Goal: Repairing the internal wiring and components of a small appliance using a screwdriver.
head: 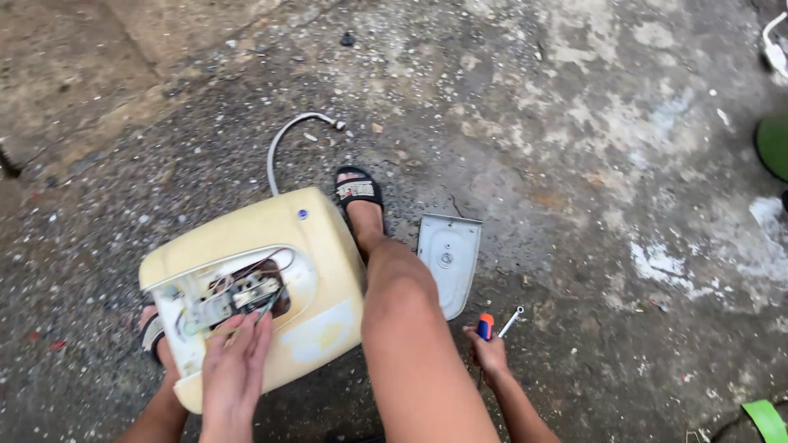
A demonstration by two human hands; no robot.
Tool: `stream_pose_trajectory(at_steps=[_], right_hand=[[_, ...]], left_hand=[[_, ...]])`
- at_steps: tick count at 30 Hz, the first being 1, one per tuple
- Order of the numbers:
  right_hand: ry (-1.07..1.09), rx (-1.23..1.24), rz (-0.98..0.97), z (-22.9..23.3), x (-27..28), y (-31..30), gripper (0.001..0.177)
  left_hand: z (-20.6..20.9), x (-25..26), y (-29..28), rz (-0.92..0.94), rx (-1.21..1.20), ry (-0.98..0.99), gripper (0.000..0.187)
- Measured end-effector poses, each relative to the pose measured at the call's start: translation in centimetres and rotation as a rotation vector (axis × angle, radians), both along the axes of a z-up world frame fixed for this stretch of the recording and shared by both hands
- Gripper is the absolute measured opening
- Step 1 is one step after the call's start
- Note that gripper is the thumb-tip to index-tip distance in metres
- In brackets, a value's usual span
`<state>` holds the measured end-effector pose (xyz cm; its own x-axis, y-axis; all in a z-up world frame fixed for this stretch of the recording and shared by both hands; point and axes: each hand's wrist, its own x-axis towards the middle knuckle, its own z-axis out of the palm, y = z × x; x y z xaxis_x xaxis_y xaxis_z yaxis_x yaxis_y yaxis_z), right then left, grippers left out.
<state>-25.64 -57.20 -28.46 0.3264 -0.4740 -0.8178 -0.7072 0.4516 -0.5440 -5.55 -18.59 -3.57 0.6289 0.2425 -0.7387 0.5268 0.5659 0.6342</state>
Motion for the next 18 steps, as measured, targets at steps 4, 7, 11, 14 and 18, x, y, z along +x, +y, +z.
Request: stream_pose_trajectory(at_steps=[4,7,11,14,18], right_hand=[[0.094,-0.035,0.113,-0.5,1.4,-0.1,0.018],[0.105,-0.037,0.201,-0.8,2.0,-0.2,0.017],[0.169,-0.086,0.335,2.9,3.5,0.5,0.018],[0.187,-0.124,0.341,0.3,2.1,0.6,0.028],[0.228,-0.136,0.43,-0.6,1.1,0.1,0.061]], left_hand=[[0.4,-0.7,-0.7,-0.206,0.235,0.095,0.029],[-1.3,-1.2,0.0,-0.272,0.38,0.112,0.029],[-19.8,4.4,17.6,-0.456,1.141,-0.834,0.04],[1.0,1.1,-2.0,-0.629,0.789,0.247,0.05],[-11.9,5.6,10.4,-0.289,0.927,-0.644,0.025]])
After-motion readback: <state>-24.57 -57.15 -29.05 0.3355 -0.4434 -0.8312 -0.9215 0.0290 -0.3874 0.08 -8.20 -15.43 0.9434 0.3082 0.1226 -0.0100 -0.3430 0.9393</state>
